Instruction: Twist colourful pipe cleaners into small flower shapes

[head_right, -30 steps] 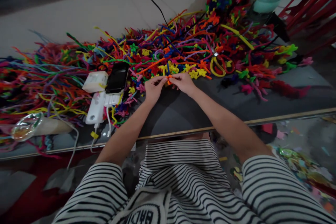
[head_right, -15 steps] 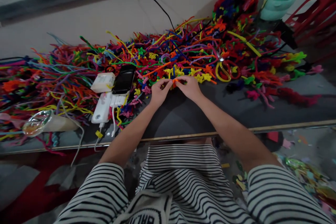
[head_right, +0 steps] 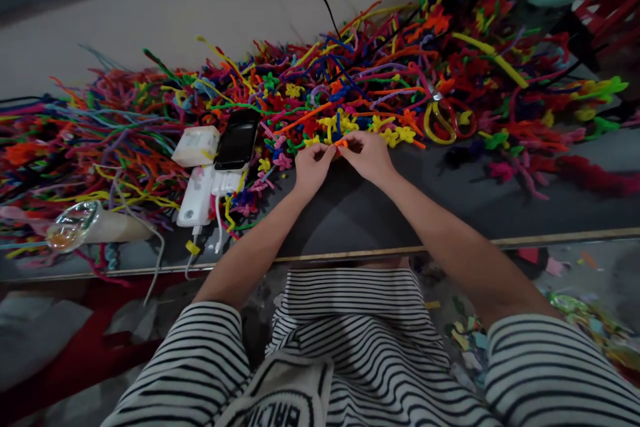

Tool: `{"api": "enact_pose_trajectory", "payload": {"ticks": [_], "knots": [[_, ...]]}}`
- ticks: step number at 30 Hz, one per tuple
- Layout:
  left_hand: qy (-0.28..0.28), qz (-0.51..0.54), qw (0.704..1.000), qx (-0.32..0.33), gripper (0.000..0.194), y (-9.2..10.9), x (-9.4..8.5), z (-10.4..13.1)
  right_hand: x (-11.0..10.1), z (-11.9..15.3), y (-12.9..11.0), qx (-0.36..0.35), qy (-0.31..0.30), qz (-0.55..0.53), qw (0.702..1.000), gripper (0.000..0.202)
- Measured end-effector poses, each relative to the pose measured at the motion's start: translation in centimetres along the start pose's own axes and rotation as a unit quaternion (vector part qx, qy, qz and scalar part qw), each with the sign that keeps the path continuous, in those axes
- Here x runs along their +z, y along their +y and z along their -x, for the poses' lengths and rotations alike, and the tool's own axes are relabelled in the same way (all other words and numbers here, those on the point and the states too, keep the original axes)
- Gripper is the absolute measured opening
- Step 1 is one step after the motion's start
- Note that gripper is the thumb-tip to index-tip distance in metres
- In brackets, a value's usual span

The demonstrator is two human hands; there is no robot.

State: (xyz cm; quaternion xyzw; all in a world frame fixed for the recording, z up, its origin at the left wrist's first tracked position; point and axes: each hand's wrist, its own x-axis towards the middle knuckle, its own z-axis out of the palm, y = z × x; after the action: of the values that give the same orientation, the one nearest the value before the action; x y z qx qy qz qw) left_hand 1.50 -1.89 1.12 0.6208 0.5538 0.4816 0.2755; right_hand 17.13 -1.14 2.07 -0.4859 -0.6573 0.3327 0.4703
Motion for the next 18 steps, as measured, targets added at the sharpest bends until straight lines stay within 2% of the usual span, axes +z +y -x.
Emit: {"api": "enact_pose_trajectory", "payload": {"ticks": [3,6,10,14,18], "knots": [[0.004,0.007,1.000,-0.004,0.031,-0.5,0.2,-0.1,-0.1,0.3,-0.7,-0.024,0.005,0.044,0.999,0.018],[-0.012,0.041,0.999,0.017,0.028,-0.8,0.3,-0.2,-0.2,0.2,-0.6,-0.028,0.016,0.039,0.999,0.017],[-0.041,0.081,0.993,0.072,0.013,-1.0,0.1,-0.6,-0.3,-0.4,0.2,0.028,0.018,-0.032,0.999,0.024],[-0.045,0.067,0.991,0.110,0.008,-1.4,-0.5,-1.1,-0.5,-0.8,0.3,0.123,-0.037,-0.108,0.986,0.034],[-0.057,0.085,0.984,0.146,0.011,-2.0,-1.0,-1.7,-0.8,-0.9,-0.5,0.146,-0.102,-0.150,0.973,0.034]]}}
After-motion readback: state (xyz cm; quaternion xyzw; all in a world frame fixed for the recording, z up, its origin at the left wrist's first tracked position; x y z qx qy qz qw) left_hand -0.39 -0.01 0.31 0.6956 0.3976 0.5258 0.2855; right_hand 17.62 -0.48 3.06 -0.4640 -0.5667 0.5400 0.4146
